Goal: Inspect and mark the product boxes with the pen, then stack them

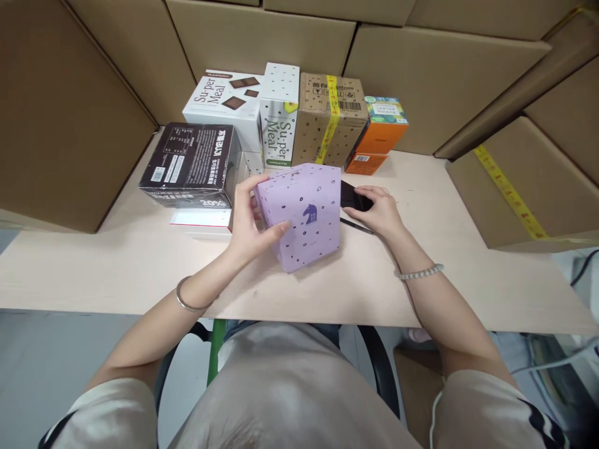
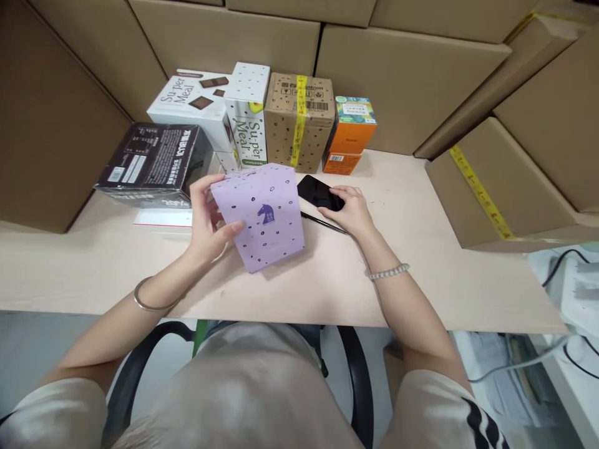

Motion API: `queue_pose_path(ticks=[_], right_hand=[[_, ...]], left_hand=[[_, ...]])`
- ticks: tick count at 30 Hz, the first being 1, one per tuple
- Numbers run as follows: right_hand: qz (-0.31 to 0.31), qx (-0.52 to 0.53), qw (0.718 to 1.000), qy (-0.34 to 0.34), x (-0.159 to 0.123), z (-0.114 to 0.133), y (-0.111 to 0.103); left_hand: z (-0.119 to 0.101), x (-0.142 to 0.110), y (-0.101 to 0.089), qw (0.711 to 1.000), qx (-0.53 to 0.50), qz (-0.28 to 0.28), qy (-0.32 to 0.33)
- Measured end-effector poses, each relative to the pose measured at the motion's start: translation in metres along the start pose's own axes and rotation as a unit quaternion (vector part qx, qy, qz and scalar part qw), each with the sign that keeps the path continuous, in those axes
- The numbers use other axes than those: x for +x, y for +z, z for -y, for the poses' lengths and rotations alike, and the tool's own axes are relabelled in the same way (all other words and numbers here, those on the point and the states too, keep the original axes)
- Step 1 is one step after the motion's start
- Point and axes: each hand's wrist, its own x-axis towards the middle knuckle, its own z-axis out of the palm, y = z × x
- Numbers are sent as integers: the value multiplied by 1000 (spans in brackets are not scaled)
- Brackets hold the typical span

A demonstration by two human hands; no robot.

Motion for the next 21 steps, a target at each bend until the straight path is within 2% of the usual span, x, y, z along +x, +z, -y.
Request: queue_pose_path(ticks=[5, 8, 10, 13, 15, 18, 21], right_hand=[[8, 3, 1000, -1, -1, -1, 0], [-22, 13, 999, -28, -10, 17, -4], [-42, 57, 995, -70, -23, 33, -5], [1, 174, 974, -147, -45, 55, -6], [43, 206, 956, -207, -56, 62, -5], [85, 191, 943, -257, -63, 68, -5], [85, 147, 949, -265, -65, 75, -5]], left_hand=[[10, -2, 12, 991, -135, 7, -24], [14, -5, 17, 983, -173, 5, -53], [13, -5, 17, 978, -190, -1, -88], [6, -3, 17, 964, -215, -10, -159], [1, -1, 16, 951, -233, -20, -204], [-8, 4, 16, 928, -262, -46, -261], [-16, 9, 15, 909, -283, -66, -298]])
